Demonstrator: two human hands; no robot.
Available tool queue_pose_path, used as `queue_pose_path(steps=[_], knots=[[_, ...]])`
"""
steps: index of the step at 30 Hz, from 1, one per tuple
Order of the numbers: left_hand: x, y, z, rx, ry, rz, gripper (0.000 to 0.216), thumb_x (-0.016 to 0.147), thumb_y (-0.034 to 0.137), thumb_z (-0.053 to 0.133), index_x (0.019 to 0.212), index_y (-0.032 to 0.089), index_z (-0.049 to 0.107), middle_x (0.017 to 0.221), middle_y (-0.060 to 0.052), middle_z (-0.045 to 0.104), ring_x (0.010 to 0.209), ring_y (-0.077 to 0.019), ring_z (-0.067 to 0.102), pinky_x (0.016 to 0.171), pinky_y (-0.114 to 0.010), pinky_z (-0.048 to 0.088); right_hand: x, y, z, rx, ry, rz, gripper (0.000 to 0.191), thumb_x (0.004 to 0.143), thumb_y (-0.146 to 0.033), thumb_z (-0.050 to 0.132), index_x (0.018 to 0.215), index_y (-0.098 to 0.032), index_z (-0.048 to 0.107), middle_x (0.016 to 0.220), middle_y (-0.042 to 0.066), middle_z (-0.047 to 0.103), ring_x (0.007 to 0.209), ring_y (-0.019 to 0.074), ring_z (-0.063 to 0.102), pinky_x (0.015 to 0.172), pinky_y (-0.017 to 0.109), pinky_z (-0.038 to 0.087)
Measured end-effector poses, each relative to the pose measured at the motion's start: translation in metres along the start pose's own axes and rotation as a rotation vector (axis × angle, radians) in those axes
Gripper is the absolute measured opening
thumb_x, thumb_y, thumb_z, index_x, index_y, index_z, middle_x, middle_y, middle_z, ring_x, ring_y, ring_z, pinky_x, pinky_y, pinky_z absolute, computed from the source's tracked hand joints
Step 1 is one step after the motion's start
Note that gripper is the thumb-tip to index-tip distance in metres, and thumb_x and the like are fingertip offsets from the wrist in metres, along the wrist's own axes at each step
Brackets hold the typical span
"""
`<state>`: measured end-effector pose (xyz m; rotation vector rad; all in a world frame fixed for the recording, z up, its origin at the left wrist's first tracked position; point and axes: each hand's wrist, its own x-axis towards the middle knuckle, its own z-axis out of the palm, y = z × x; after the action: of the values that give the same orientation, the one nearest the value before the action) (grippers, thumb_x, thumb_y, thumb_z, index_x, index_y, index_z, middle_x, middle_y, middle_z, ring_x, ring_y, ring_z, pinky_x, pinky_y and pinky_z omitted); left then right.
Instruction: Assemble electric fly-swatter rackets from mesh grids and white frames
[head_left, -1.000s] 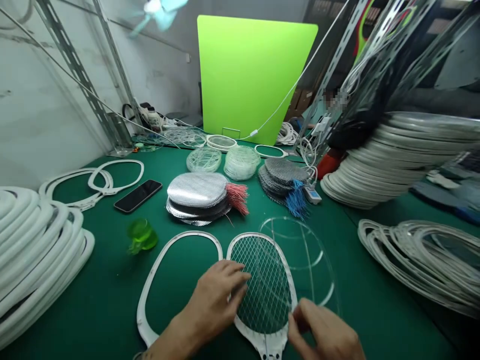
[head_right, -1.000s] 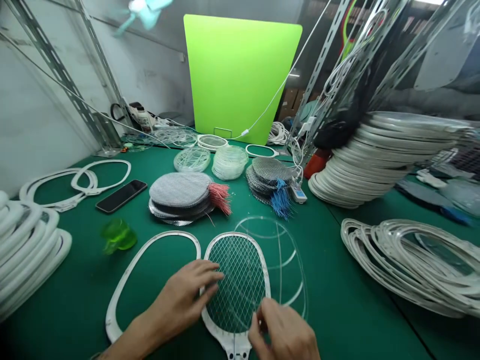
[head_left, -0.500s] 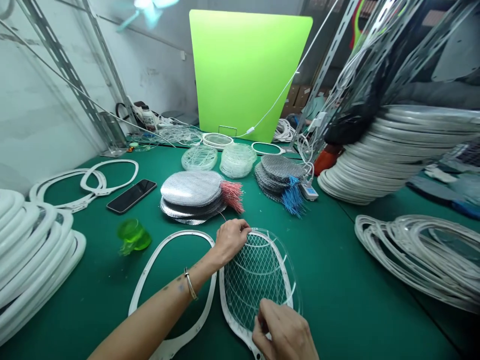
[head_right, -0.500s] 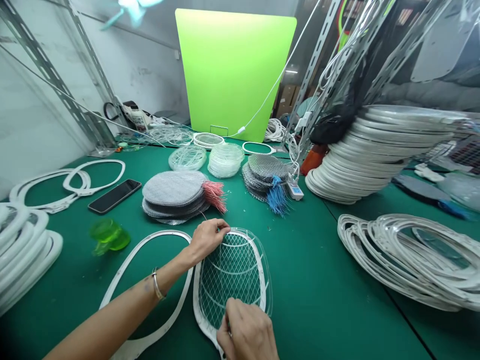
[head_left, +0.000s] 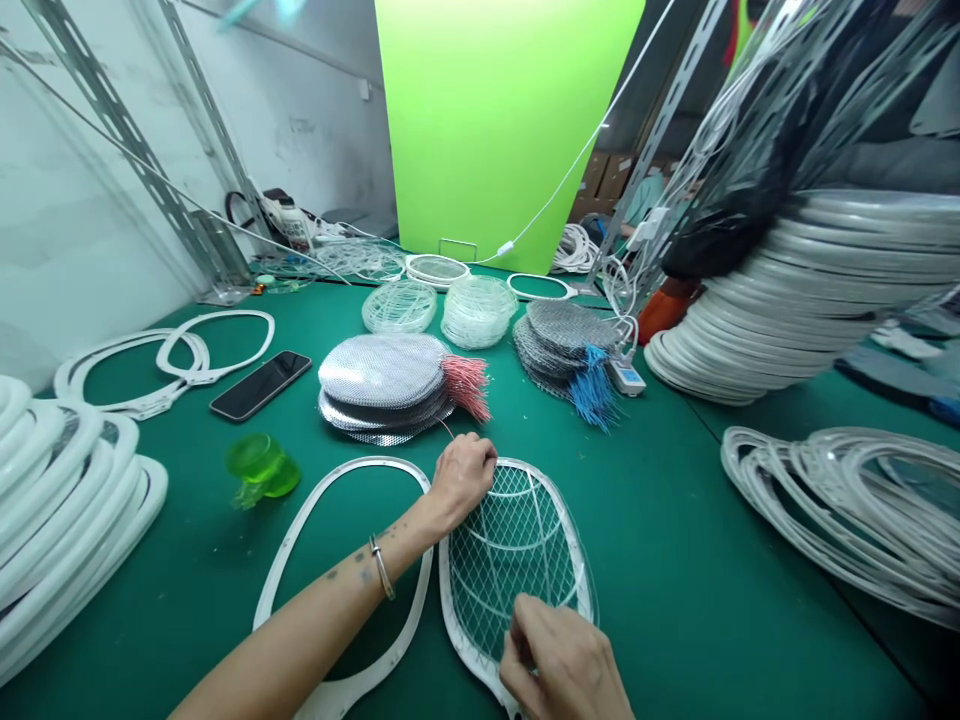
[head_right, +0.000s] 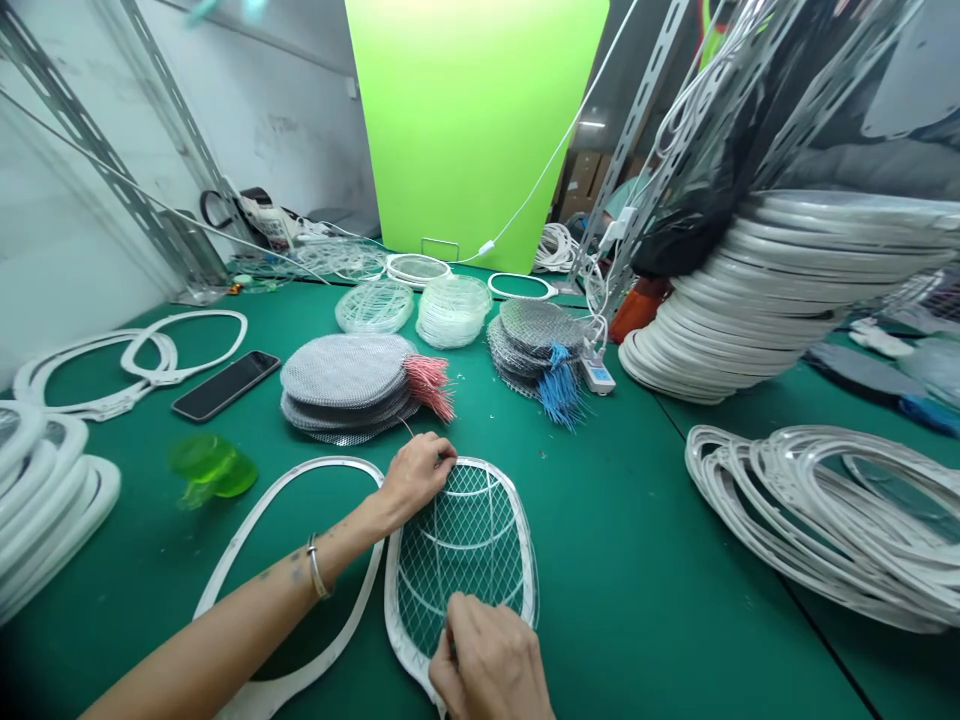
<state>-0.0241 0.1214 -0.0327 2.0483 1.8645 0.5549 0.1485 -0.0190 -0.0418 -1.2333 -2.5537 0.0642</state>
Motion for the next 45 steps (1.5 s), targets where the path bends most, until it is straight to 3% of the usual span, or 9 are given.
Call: queue_pose_path(steps=[9,17,25,29,32,37,39,41,45], knots=[[-0.007,0.003,-0.005,0.094,0.027,0.073,0.011,0.092,0.02,0.053,0.094,0.02,0.065,0.094,-0.003,0.064,0.093,-0.0191,0.056,0.085,-0.03,0.042,-0.005,-0.001,0.005,0.026,0.036,0.01,0.016,0.083,-0.012,0.045,0.072,-0.023,0.042,0.06,-0.004,0.049,0.05,0.012,0.043,0.051,0.029,0.022],[-0.007,0.002,-0.001,0.161,0.028,0.092,0.014,0.093,0.019,0.053,0.093,0.021,0.067,0.092,-0.003,0.065,0.088,-0.0188,0.058,0.077,-0.029,0.043,-0.004,0.0,0.006,0.02,0.021,0.013,0.015,0.082,-0.012,0.044,0.072,-0.023,0.042,0.06,-0.004,0.05,0.05,0.012,0.044,0.05,0.029,0.022],[-0.009,0.002,-0.003,0.269,-0.008,0.261,0.019,0.088,0.016,0.051,0.09,0.019,0.07,0.094,-0.007,0.065,0.087,-0.0227,0.058,0.08,-0.037,0.043,-0.005,0.0,0.009,-0.005,-0.045,0.046,0.014,0.082,-0.013,0.044,0.073,-0.024,0.042,0.061,-0.003,0.053,0.051,0.013,0.049,0.048,0.027,0.026],[-0.017,0.004,-0.007,0.303,-0.036,0.386,0.022,0.083,0.016,0.054,0.099,0.014,0.068,0.106,-0.012,0.063,0.098,-0.0258,0.057,0.089,-0.041,0.042,0.0,0.0,-0.002,0.042,-0.113,0.009,0.015,0.083,-0.014,0.049,0.074,-0.024,0.042,0.062,-0.004,0.053,0.05,0.0119,0.05,0.045,0.025,0.029],[-0.017,0.0,-0.008,0.302,-0.032,0.405,0.027,0.083,0.016,0.052,0.106,0.013,0.068,0.115,-0.015,0.06,0.112,-0.0277,0.053,0.101,-0.045,0.036,0.001,-0.005,-0.011,0.104,-0.128,0.076,0.016,0.087,-0.016,0.05,0.074,-0.024,0.044,0.065,-0.004,0.053,0.053,0.0123,0.053,0.047,0.024,0.034],[-0.015,-0.01,-0.014,0.24,-0.039,0.409,0.032,0.084,0.014,0.052,0.111,0.019,0.068,0.14,-0.012,0.048,0.138,-0.028,0.033,0.116,-0.051,0.014,-0.014,-0.011,-0.024,0.267,0.028,0.238,0.004,0.093,-0.024,0.054,0.09,-0.022,0.054,0.081,0.0,0.062,0.064,0.0124,0.059,0.056,0.024,0.04],[-0.028,-0.01,-0.02,0.158,0.027,0.412,0.038,0.086,0.013,0.051,0.122,0.019,0.062,0.142,-0.011,0.046,0.139,-0.0274,0.031,0.116,-0.052,0.014,-0.027,-0.01,-0.03,0.331,0.116,0.277,0.004,0.092,-0.025,0.057,0.089,-0.022,0.056,0.08,0.0,0.063,0.064,0.0116,0.058,0.058,0.024,0.04],[-0.056,-0.005,-0.026,0.026,0.065,0.43,0.034,0.09,0.017,0.052,0.124,0.019,0.06,0.135,-0.01,0.053,0.132,-0.0257,0.04,0.112,-0.048,0.026,-0.043,-0.009,-0.035,0.358,0.168,0.24,0.003,0.09,-0.02,0.06,0.087,-0.022,0.058,0.078,0.0,0.065,0.066,0.0118,0.059,0.062,0.024,0.042],[-0.13,0.007,-0.029,-0.132,-0.166,0.508,0.017,0.092,0.03,0.058,0.106,0.023,0.065,0.107,-0.003,0.065,0.101,-0.0194,0.057,0.089,-0.036,0.046,-0.068,-0.01,-0.039,0.298,0.151,0.046,0.018,0.087,-0.013,0.062,0.102,-0.022,0.066,0.09,0.003,0.071,0.08,0.0154,0.064,0.072,0.028,0.046]])
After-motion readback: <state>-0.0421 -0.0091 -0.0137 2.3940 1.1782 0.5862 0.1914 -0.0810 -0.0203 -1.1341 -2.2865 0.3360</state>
